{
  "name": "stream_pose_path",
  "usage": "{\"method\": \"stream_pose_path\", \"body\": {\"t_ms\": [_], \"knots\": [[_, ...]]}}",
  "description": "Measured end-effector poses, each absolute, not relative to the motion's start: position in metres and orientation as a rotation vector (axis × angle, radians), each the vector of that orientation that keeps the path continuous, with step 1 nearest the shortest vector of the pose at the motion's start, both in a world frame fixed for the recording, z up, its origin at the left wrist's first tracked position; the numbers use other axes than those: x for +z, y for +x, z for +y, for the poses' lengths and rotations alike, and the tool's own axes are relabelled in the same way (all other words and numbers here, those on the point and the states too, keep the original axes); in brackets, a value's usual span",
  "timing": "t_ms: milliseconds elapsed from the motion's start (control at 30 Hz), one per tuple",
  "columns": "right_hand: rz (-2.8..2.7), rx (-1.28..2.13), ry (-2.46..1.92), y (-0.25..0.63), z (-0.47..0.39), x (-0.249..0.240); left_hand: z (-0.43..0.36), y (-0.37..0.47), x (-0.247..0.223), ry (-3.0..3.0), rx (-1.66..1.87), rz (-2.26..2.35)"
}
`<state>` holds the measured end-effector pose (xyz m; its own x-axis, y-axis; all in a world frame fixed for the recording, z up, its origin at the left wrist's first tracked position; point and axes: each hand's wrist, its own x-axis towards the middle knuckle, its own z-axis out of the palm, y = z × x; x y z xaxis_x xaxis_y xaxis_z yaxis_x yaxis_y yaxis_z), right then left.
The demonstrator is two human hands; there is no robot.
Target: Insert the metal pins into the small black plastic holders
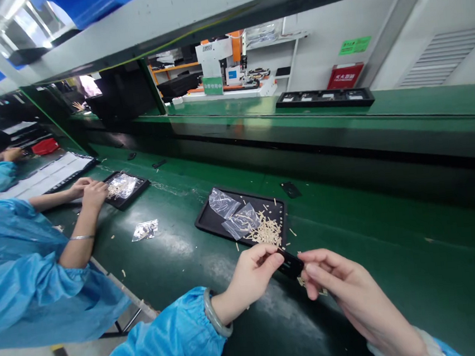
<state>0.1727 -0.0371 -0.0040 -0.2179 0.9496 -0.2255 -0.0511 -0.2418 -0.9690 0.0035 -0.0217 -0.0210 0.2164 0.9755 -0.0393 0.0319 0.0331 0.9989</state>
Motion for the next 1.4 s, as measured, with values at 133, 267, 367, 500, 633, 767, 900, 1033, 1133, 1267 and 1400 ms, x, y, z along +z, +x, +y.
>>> {"method": "stream_pose_path", "body": {"t_ms": [133, 267, 367, 500, 633, 767, 900, 1033, 1133, 1267, 1400], "knots": [[-1.107, 1.655, -1.185, 0.171, -0.037, -0.004, -0.021, 0.001, -0.019, 1.491, 1.042, 1.107], [-1.079, 1.696, -1.172, 0.169, -0.039, 0.001, -0.020, -0.001, -0.015, 1.679, 1.079, 1.093], [-1.061, 1.731, -1.183, 0.168, -0.040, 0.006, -0.020, -0.003, -0.013, 1.774, 1.090, 1.083], [-1.075, 1.765, -1.203, 0.168, -0.040, 0.007, -0.021, -0.004, -0.013, 1.873, 1.110, 1.075], [-1.084, 1.770, -1.206, 0.169, -0.041, 0.007, -0.022, -0.006, -0.012, 1.958, 1.130, 1.068], [-1.079, 1.781, -1.201, 0.169, -0.041, 0.009, -0.022, -0.006, -0.012, 2.027, 1.129, 1.077], [-1.056, 1.770, -1.204, 0.167, -0.040, 0.009, -0.023, -0.006, -0.012, 2.066, 1.131, 1.083], [-1.032, 1.787, -1.191, 0.166, -0.040, 0.008, -0.023, -0.007, -0.012, 2.082, 1.134, 1.088], [-1.015, 1.797, -1.187, 0.167, -0.041, 0.008, -0.023, -0.007, -0.012, 2.080, 1.140, 1.095], [-0.984, 1.793, -1.188, 0.167, -0.043, 0.008, -0.022, -0.007, -0.013, 2.103, 1.163, 1.091], [-0.977, 1.773, -1.201, 0.165, -0.043, 0.008, -0.023, -0.007, -0.015, 2.121, 1.183, 1.103]]}}
